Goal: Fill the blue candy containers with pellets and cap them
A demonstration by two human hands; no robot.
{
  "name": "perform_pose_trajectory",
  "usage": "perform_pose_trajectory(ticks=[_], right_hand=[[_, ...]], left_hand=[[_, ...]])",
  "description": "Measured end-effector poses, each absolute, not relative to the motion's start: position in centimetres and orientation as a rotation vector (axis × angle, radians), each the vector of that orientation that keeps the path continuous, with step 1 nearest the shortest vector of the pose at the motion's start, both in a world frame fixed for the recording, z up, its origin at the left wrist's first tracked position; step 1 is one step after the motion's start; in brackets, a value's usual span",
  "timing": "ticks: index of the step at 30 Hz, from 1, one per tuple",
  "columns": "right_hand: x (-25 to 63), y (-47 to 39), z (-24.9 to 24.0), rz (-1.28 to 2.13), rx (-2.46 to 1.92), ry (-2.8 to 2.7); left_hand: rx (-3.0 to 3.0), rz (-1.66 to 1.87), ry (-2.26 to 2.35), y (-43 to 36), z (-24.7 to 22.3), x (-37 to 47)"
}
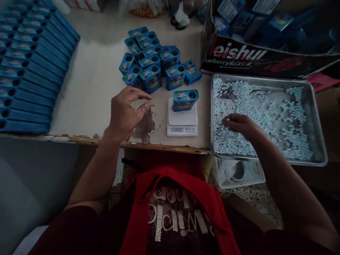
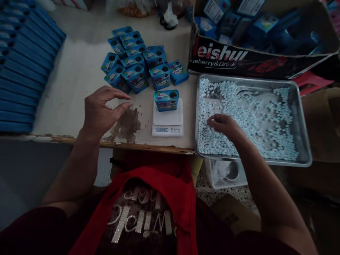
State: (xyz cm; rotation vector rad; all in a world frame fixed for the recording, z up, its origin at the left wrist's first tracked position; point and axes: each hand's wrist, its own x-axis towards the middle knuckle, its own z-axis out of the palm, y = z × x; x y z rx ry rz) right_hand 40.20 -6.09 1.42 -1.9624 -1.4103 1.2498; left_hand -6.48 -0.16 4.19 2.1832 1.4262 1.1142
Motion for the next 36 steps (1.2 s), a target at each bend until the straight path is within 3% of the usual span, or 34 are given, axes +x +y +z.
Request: perform_pose_trajectory(ticks=[5,13,20,36], right_hand=[[37.8,-3.4,4.4,1.418,-1.710,-1.367],[29.9,2.5,11.2,1.438,-1.339,-1.760],[27.6,5.4,11.1,0.999,-1.424,-2.224],[29.0,5.7,11.7,0.782,-1.476,-2.191]], left_hand=[[2.123,1.001,1.395,-0.3,2.7,-7.7],[2.038,0.939,1.409,0.2,0.5,-8.7],[2.035,0.972,1.434,0.2,-0.3,-11.5],[1.993,0.949,1.433,0.7,-1.0,-11.8]])
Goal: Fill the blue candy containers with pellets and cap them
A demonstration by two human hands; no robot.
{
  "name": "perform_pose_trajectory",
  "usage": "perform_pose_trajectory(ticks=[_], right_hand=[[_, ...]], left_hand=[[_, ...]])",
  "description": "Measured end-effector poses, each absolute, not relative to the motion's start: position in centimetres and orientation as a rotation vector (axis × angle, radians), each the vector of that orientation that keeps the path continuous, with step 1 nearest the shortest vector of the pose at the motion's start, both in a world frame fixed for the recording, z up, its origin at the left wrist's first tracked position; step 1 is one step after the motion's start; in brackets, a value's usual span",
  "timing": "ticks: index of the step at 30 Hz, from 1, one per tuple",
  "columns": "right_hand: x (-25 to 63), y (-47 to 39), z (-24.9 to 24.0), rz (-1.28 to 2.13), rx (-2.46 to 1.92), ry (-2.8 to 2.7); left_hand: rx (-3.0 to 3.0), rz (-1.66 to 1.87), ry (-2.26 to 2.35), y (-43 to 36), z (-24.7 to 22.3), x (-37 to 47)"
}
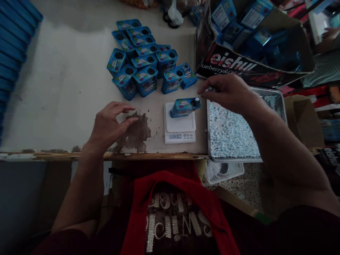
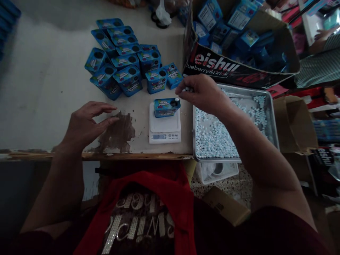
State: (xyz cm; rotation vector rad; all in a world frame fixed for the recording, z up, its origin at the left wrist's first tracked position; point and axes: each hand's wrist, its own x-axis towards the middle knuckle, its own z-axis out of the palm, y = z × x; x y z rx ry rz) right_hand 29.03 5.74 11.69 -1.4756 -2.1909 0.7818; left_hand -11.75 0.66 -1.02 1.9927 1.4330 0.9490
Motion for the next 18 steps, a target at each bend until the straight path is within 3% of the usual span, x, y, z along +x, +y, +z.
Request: perform_pose_trajectory(ticks=[4,18], right_hand=[[29.1,5.8,11.6,0.638,-1.510,-2.286],[28.0,5.3,12.2,0.719,-1.470,-2.328]], left_hand=[[1.976,0.920,1.444,0.6,-1.1,-11.8],[1.960,0.900,1.480,0.2,-1.1,-12.7]])
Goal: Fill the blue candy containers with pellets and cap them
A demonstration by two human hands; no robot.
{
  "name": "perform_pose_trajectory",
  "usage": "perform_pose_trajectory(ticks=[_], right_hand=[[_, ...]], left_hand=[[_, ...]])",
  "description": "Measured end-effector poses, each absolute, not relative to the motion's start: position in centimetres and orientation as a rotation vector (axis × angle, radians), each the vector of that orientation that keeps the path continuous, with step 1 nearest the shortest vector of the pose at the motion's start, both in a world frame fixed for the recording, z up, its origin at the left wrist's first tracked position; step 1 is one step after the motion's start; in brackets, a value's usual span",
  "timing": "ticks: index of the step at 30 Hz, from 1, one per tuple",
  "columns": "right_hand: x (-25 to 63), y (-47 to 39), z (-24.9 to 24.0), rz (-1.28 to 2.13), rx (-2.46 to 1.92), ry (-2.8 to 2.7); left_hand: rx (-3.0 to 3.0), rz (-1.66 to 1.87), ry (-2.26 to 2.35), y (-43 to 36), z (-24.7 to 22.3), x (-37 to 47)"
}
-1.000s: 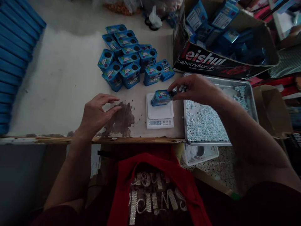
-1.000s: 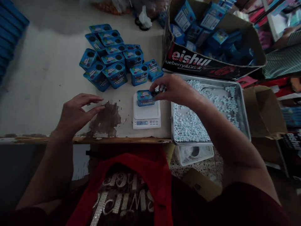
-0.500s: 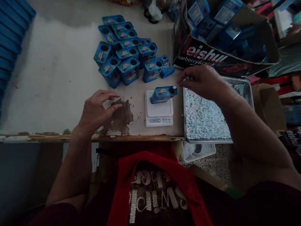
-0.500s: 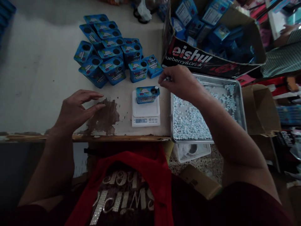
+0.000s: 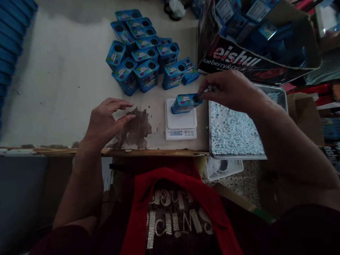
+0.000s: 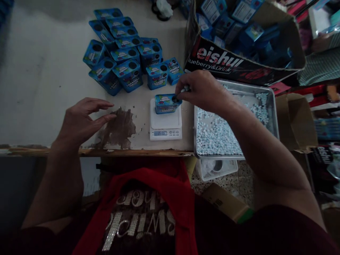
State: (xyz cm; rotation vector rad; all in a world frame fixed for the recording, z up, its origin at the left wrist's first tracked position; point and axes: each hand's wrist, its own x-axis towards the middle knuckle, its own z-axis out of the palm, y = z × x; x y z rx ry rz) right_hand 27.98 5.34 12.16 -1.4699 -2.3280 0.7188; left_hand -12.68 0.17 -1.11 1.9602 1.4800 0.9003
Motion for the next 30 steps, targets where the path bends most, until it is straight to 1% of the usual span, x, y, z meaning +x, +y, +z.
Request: perform_pose_trajectory(ticks=[3,8,15,19,26,30], right_hand=[[27.6,5.7,12.7,0.759,-1.470,-2.348],[26.6,5.8,13.9,0.654,-1.503,-2.503],[26.8,5.7,13.6,0.748,-1.485,-2.382],[26.3,5.5,13.7,0.659,-1.546,-2.456],[24.8,4.4,15.0,0.566,-1.731,-2.501],[24.8,4.6,14.3,0.534,-1.695,-2.518]], left_hand=[[1.937,0.923,1.464,0.1,-1.5,-12.7],[1.908,0.938,1.457,0.0,-1.6,-13.0],[1.920,0.912,1.475,0.2,-1.5,-13.4],[1.944,0.893,1.460,0.1,-1.4,-13.4],[1.946,0.719,1.486,-0.2,-0.3,-13.2],[1.948,0.722,1.462,-0.1,-0.5,-13.2]])
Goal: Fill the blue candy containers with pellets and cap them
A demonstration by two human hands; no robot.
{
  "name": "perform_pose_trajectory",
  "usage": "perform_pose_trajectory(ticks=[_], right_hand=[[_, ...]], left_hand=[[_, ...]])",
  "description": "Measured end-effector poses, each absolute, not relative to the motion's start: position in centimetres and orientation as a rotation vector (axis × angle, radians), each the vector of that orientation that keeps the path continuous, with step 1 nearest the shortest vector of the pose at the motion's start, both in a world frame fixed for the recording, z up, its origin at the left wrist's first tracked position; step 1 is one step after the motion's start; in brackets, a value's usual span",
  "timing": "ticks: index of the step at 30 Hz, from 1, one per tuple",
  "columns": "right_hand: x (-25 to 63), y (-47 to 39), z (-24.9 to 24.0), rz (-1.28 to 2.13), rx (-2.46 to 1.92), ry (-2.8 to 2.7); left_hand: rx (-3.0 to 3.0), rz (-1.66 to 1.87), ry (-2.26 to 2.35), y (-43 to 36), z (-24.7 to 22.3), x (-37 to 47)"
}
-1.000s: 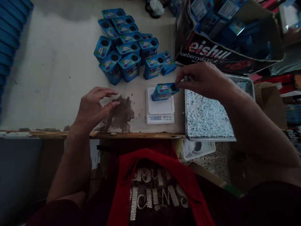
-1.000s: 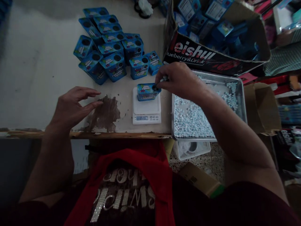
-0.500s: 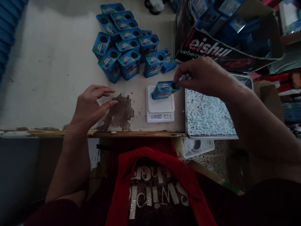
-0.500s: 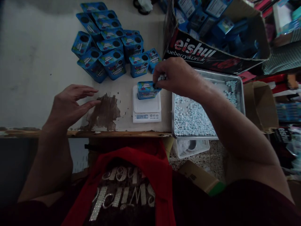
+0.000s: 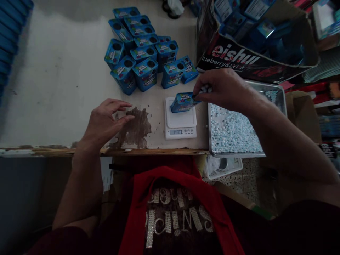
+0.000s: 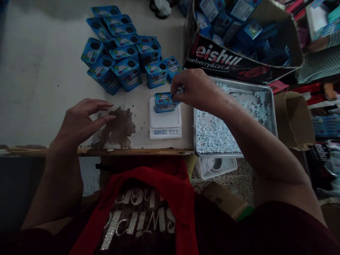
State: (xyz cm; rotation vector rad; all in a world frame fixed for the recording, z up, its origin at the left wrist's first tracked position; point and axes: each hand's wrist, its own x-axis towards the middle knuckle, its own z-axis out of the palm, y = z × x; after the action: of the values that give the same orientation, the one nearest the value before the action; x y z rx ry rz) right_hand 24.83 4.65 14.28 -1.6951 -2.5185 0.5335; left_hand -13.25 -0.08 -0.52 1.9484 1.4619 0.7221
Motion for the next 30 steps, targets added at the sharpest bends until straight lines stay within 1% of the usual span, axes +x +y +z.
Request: perform_pose_trajectory(ticks=[4,14,20,25,27,30], right_hand=[[25.4,4.9,13.5,0.590,-1.630,-2.499],[25.4,4.3,13.6,0.755,-1.699,-2.290],[28.1,5.1,13.4,0.970,-1.704,-2.025],[28.8,5.1,13.4,1.107,-1.712,-1.934],[27.7,4.6,13.6,1.057,-1.686,-1.934],[25.5,3.6,13.9,0.787,-1.635,-2.007]], left_hand=[[1.941,0.722,1.462,0.0,-0.9,-13.5],[1.926,0.760,1.447,0.2,-1.1,-13.4],[1.931,0.749,1.448,0.1,-0.5,-13.1],[1.966,0.736,1.445,0.2,-0.4,-12.4],[1.967,0.741,1.432,0.2,-0.5,-12.0],[1.954,0.747,1.425,0.2,-0.5,-11.8]])
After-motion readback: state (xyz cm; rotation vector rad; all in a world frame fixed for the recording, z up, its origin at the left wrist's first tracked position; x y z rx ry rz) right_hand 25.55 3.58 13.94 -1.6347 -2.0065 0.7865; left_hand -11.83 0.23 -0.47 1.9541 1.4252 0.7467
